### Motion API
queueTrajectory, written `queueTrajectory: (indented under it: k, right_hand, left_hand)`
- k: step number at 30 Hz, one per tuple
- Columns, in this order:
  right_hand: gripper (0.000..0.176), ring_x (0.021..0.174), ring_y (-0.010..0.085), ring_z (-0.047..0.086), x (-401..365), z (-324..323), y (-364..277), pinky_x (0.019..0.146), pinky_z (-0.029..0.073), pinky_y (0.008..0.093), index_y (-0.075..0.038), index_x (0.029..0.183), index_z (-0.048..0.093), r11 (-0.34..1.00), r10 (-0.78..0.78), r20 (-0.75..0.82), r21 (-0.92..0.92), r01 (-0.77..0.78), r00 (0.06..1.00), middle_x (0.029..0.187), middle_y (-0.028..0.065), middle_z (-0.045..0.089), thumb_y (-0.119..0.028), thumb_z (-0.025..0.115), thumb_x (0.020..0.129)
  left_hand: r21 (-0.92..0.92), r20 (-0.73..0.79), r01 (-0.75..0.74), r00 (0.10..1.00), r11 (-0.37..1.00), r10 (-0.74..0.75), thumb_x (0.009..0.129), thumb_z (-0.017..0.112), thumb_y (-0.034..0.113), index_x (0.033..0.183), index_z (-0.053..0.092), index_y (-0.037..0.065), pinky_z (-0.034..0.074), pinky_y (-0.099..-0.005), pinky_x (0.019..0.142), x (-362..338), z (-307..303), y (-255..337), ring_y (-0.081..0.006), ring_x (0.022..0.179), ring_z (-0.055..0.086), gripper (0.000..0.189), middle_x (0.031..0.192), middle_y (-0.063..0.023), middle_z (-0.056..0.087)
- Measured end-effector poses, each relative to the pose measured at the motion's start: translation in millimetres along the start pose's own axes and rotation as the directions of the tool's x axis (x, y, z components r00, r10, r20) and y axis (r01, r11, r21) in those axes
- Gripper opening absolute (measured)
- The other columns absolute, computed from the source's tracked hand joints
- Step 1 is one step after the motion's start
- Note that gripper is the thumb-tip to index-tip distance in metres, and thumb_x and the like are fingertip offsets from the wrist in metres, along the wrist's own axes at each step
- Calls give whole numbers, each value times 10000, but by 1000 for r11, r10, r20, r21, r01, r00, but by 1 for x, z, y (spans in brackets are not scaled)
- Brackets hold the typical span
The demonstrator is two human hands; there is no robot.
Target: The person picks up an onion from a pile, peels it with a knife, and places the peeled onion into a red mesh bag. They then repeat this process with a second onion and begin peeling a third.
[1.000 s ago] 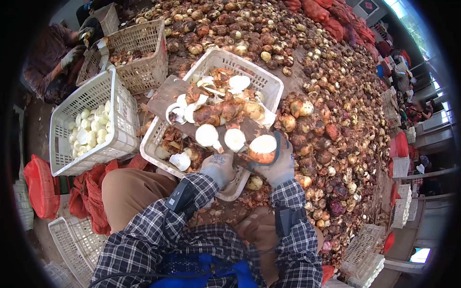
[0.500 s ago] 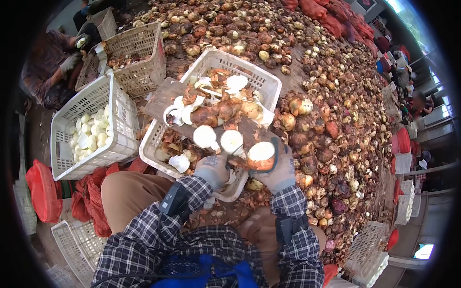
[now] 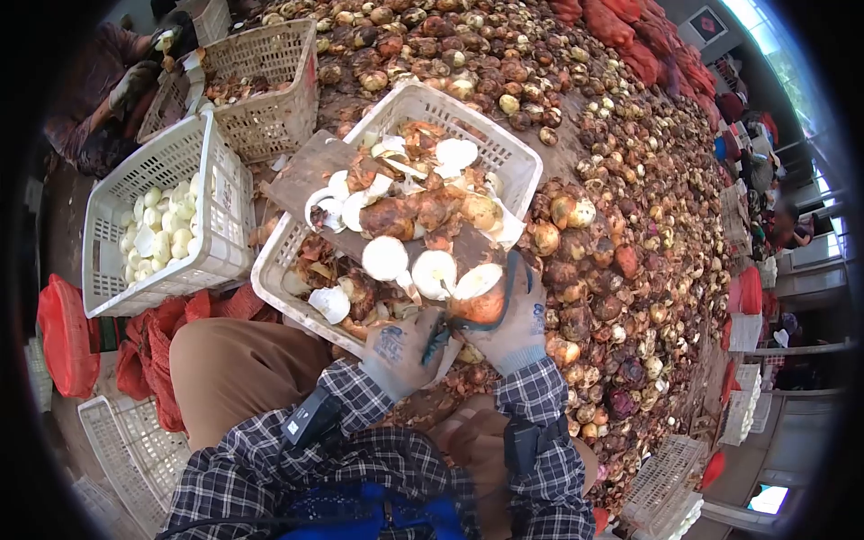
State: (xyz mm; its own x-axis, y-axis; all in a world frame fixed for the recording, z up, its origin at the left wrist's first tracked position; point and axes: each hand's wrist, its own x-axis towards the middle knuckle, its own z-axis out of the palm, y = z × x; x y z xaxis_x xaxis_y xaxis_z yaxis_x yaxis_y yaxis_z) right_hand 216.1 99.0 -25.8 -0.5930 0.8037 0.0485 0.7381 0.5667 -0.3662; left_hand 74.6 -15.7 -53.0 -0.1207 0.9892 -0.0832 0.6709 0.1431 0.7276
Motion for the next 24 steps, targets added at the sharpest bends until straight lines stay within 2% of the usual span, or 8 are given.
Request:
queueTrajectory:
  k: [2,5,8,11,14,17,20,24]
  right_hand:
    - [1128,1200,365,449,3,7,11,1014,418,425,23,1400,296,998,-56,-34,-11,56,998,1305,234,413,-294,876,485]
    - [1119,1181,348,472,8,7,9,1004,432,411,14,1406,287,973,-160,-18,-174,154,987,1286,223,418,-255,861,484]
    - [1108,1166,322,497,11,5,13,994,446,390,17,1403,286,990,65,62,125,-72,996,1284,218,423,-247,856,490]
    - [1079,1157,293,517,15,6,12,994,449,366,21,1396,287,995,59,51,77,-62,997,1286,204,432,-221,846,505]
    - [1053,1167,277,513,16,14,25,990,448,358,21,1387,298,978,64,65,195,-76,996,1279,185,447,-195,841,511]
    - [1083,1255,381,377,17,9,22,1058,365,408,71,1379,291,980,75,129,171,-97,989,1329,252,394,-327,842,536]
    - [1027,1151,269,517,15,10,21,983,445,358,27,1369,313,996,8,55,83,-13,998,1263,173,459,-169,840,509]
    - [997,1136,284,518,17,7,16,979,444,360,25,1361,321,998,-58,47,8,58,997,1244,176,463,-172,826,524]
  left_hand:
    - [34,12,-29,1000,999,29,852,577,322,1089,494,46,524,-417,671,5,10,-5,-334,822,638,373,922,-160,634]
    - [53,11,-35,999,998,34,857,566,338,1065,489,38,527,-422,670,8,13,-9,-334,810,642,373,913,-164,633]
    - [29,39,-33,999,999,31,861,559,350,1049,482,36,528,-425,670,12,9,-8,-332,803,645,374,907,-168,635]
    - [43,62,-43,997,998,40,867,550,364,1039,477,37,528,-426,671,15,8,-8,-329,806,648,377,897,-169,642]
    - [75,81,-54,996,996,48,879,536,378,1029,476,40,528,-424,680,18,7,-8,-325,817,651,375,884,-169,651]
    - [103,165,-25,986,994,8,891,521,385,1031,474,39,526,-415,701,23,4,-4,-321,826,654,376,879,-168,657]
    - [124,198,-26,980,992,1,902,509,384,1041,469,33,523,-404,726,25,3,-3,-319,834,654,380,883,-169,658]
    - [131,251,-24,968,991,-9,915,499,377,1063,463,19,519,-392,754,29,3,-1,-313,856,654,390,900,-176,659]
